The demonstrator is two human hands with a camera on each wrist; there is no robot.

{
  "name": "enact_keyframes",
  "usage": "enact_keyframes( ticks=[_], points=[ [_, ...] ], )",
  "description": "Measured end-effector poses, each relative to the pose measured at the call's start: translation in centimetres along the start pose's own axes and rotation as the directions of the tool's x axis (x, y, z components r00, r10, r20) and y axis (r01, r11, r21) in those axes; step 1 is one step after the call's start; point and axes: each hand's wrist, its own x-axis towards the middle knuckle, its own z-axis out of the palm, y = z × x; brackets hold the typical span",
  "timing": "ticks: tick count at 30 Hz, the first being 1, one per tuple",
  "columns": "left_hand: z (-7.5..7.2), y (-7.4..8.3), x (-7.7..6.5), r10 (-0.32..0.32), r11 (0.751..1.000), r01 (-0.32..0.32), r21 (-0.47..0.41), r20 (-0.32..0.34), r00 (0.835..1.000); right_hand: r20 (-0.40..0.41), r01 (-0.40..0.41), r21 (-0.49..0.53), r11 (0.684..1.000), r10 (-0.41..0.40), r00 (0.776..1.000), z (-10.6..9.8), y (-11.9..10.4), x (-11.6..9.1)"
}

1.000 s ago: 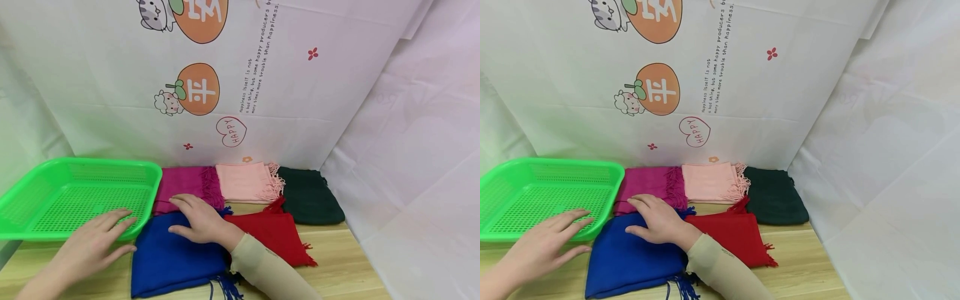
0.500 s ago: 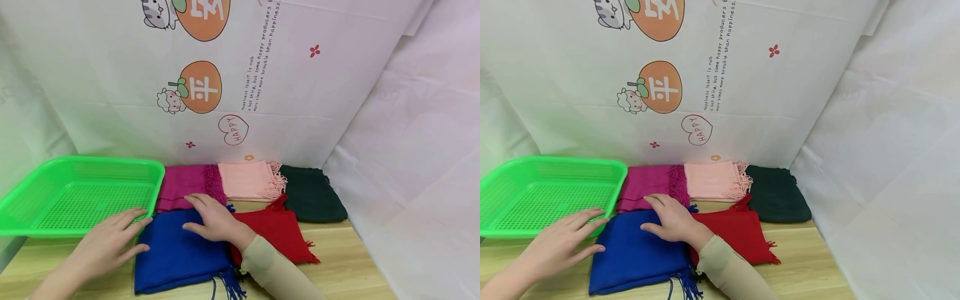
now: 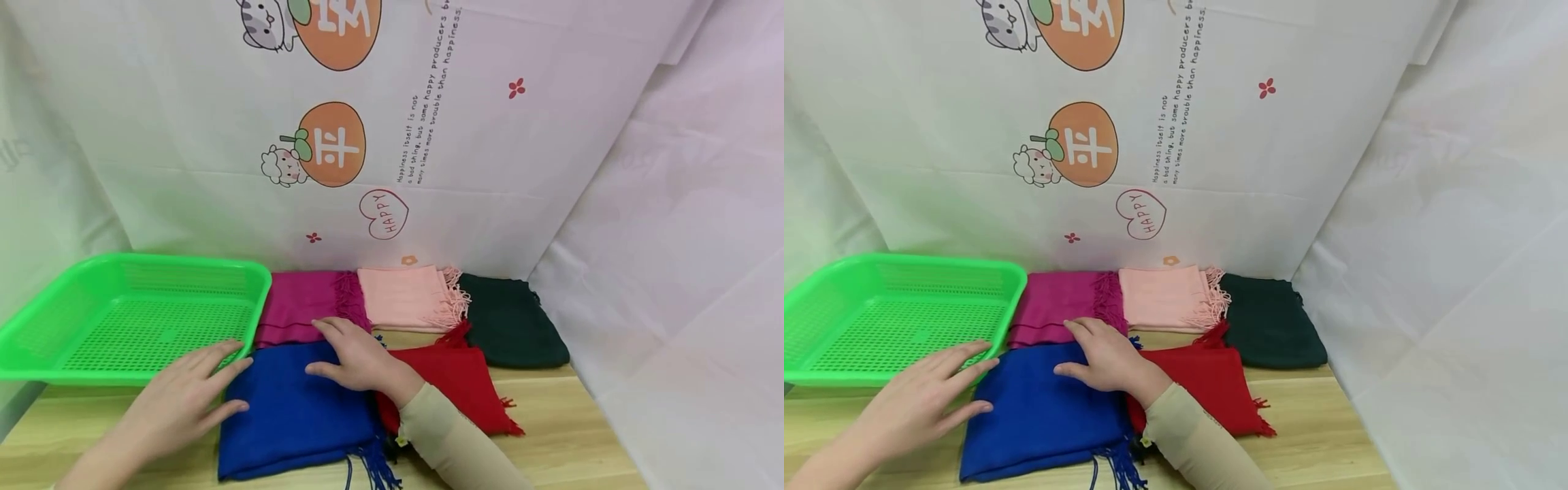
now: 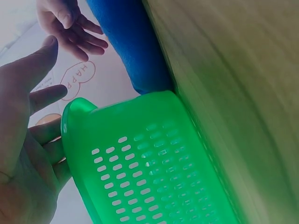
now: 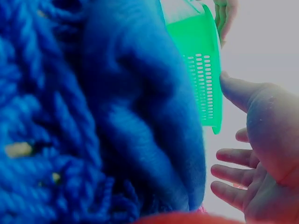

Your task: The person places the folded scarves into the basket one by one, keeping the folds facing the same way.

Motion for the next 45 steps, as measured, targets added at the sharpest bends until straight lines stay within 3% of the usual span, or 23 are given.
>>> enact_keyframes(
  ticks=[8,23,31,37,45],
  points=[
    [0.1,0.1,0.0,0.004,1.000,-0.004,0.000,0.016,1.000,0.052,-0.034,-0.014,0.999,0.034,0.998,-0.2,0.3,0.1],
    [0.5,1.0,0.5,0.061,0.998,-0.062,-0.020,-0.048,0.997,0.126,-0.090,-0.027,0.996,0.092,0.988,0.0,0.6,0.2],
    [0.4,1.6,0.5,0.083,0.997,-0.083,-0.002,-0.041,0.996,0.159,-0.124,-0.042,0.991,0.129,0.979,0.1,0.7,0.3],
    [0.5,2.1,0.4,0.101,0.995,-0.102,-0.020,-0.055,0.993,0.176,-0.126,-0.052,0.991,0.133,0.975,0.2,0.7,0.1],
    [0.6,3.2,0.5,0.133,0.991,-0.133,-0.028,-0.016,0.991,0.172,-0.103,-0.074,0.992,0.114,0.978,0.2,0.7,-0.2]
  ],
)
